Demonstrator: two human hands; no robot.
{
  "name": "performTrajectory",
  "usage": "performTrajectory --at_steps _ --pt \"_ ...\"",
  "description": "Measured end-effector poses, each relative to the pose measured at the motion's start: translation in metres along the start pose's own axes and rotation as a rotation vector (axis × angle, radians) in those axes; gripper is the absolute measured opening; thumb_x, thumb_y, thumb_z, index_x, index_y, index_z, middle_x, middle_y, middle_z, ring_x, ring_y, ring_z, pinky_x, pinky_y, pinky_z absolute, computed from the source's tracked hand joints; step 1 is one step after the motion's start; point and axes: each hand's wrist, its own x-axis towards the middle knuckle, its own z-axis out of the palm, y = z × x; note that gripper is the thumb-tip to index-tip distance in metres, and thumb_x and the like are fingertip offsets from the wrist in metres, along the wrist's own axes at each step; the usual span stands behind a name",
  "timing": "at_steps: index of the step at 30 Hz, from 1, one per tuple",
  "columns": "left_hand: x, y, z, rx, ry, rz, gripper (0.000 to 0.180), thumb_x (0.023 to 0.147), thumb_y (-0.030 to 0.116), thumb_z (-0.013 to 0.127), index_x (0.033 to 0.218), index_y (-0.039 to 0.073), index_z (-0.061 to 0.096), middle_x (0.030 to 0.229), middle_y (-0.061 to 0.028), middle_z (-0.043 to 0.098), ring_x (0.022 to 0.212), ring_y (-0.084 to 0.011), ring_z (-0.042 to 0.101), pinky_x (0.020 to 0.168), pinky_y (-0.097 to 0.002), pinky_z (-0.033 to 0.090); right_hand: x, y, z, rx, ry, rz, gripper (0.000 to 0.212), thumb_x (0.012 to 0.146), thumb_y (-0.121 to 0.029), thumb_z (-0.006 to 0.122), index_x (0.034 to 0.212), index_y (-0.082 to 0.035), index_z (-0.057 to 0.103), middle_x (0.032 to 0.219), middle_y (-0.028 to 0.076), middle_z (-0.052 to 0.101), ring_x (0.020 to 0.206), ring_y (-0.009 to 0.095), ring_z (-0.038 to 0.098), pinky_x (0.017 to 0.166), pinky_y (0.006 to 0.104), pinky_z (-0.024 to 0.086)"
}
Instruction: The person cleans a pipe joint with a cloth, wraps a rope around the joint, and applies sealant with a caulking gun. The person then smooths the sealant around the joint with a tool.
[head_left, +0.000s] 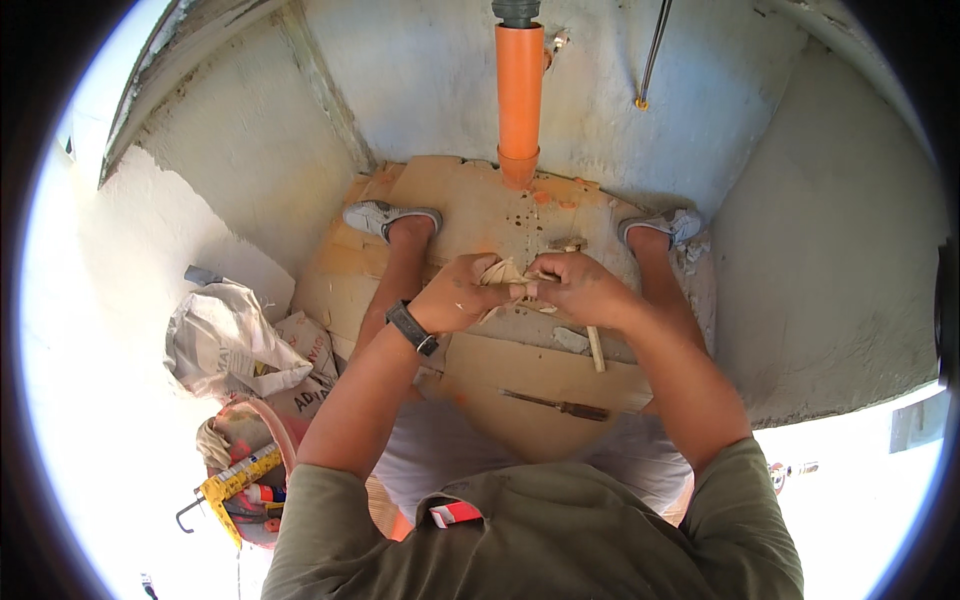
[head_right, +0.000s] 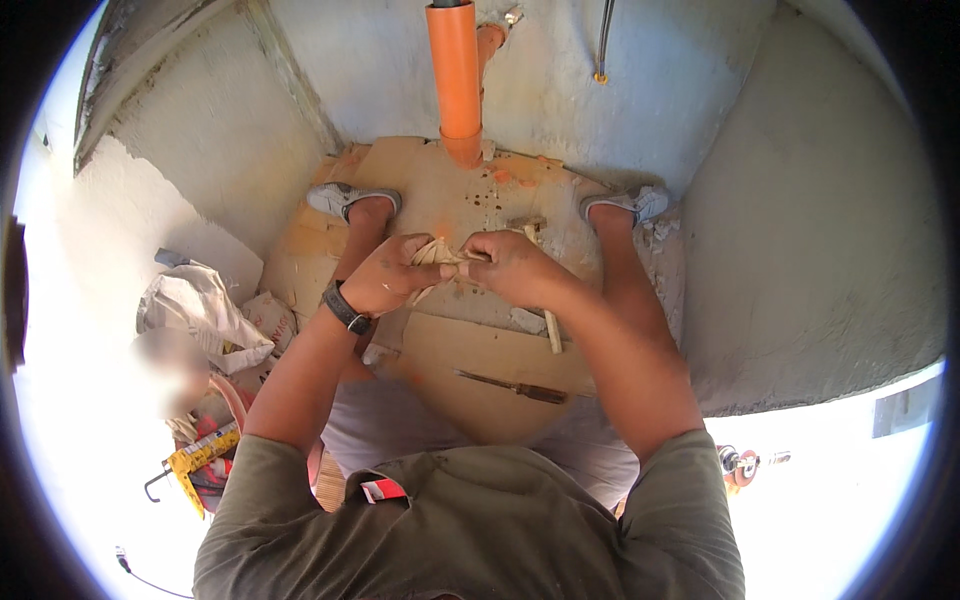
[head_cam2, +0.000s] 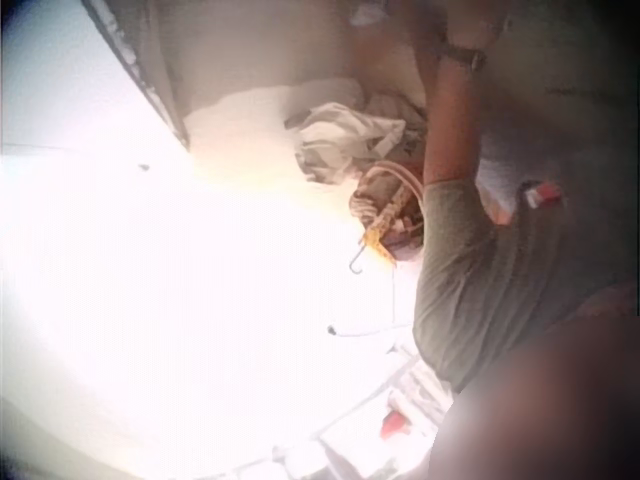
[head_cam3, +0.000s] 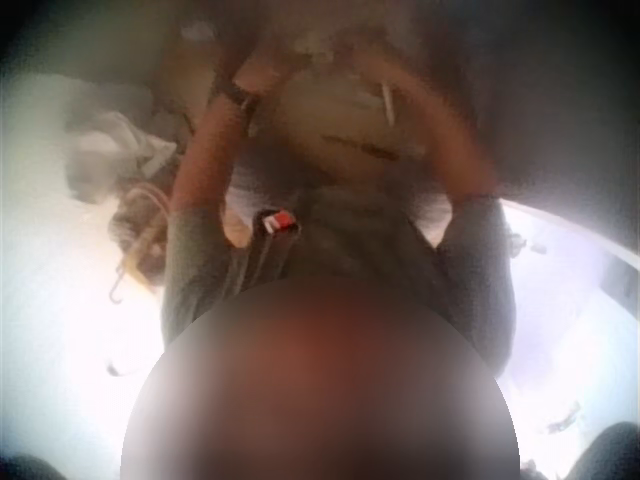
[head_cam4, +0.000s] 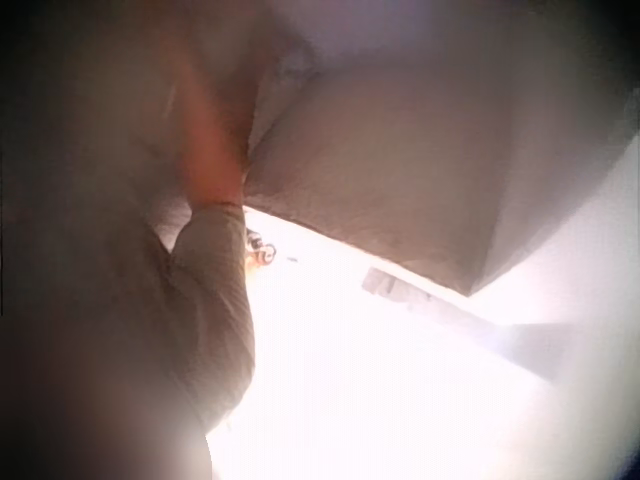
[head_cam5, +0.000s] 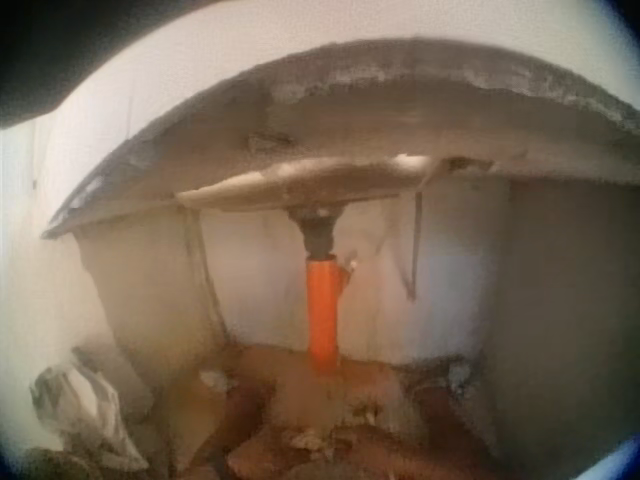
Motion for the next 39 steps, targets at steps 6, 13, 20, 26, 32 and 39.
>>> performTrajectory --at_steps 6,13,20,26,32,39 --pt "0.004 -0.008 -0.005 0.042 -0.065 -0.022 0.026 0.093 0.023 0.068 0.106 0.001 0.065 0.087 0.0007 0.066 0.075 -0.0061 0.053 0.067 -0.0240 0.044 -0.009 -0.006 0.008 -0.088 0.065 -0.080 0.025 0.088 -0.019 0.069 0.104 0.001 0.065 0.088 0.018 0.067 0.077 0.024 0.062 0.072 0.0360 0.049" --pt "-0.001 0.002 0.003 0.052 0.068 -0.006 0.027 0.091 0.025 0.067 0.100 -0.001 0.066 0.082 -0.0036 0.066 0.068 -0.0109 0.054 0.062 -0.0275 0.045 -0.011 -0.006 0.007 -0.148 0.185 -0.254 0.017 0.083 -0.008 0.068 0.098 0.000 0.063 0.088 0.018 0.065 0.078 0.031 0.063 0.071 0.0385 0.049" --pt "0.010 -0.016 0.004 0.141 0.410 0.355 0.023 0.095 0.022 0.062 0.105 0.001 0.064 0.076 0.0002 0.059 0.064 -0.0118 0.056 0.058 -0.0260 0.046 -0.011 -0.035 0.008 -0.115 0.494 -0.658 0.019 0.081 0.002 0.065 0.100 -0.003 0.062 0.090 0.015 0.063 0.077 0.033 0.062 0.067 0.0379 0.049" --pt "0.011 -0.078 -0.042 -0.295 0.686 0.041 0.032 0.095 0.026 0.063 0.107 -0.003 0.061 0.073 -0.0030 0.058 0.059 -0.0130 0.055 0.052 -0.0276 0.044 -0.051 -0.043 -0.016 0.020 0.526 -0.179 0.018 0.095 -0.016 0.061 0.106 -0.002 0.062 0.073 0.007 0.059 0.062 0.015 0.056 0.057 0.0303 0.045" --pt "-0.055 -0.179 -0.194 1.181 0.589 -0.101 0.046 0.084 0.028 0.072 0.117 -0.002 0.063 0.108 -0.0264 0.063 0.103 -0.0386 0.060 0.085 -0.0463 0.048 -0.043 -0.014 -0.015 0.304 0.339 -0.009 0.032 0.100 -0.028 0.057 0.112 0.001 0.062 0.072 -0.001 0.056 0.060 0.007 0.050 0.055 0.0249 0.042" --pt "-0.064 -0.123 -0.116 0.977 1.366 -0.257 0.079 0.078 0.044 0.079 0.133 -0.005 0.051 0.129 -0.0317 0.053 0.130 -0.0459 0.043 0.106 -0.0481 0.038 -0.018 -0.015 0.006 0.172 0.231 -0.130 0.068 0.089 -0.028 0.072 0.143 -0.001 0.041 0.105 0.011 0.063 0.093 0.019 0.061 0.082 0.0314 0.049"
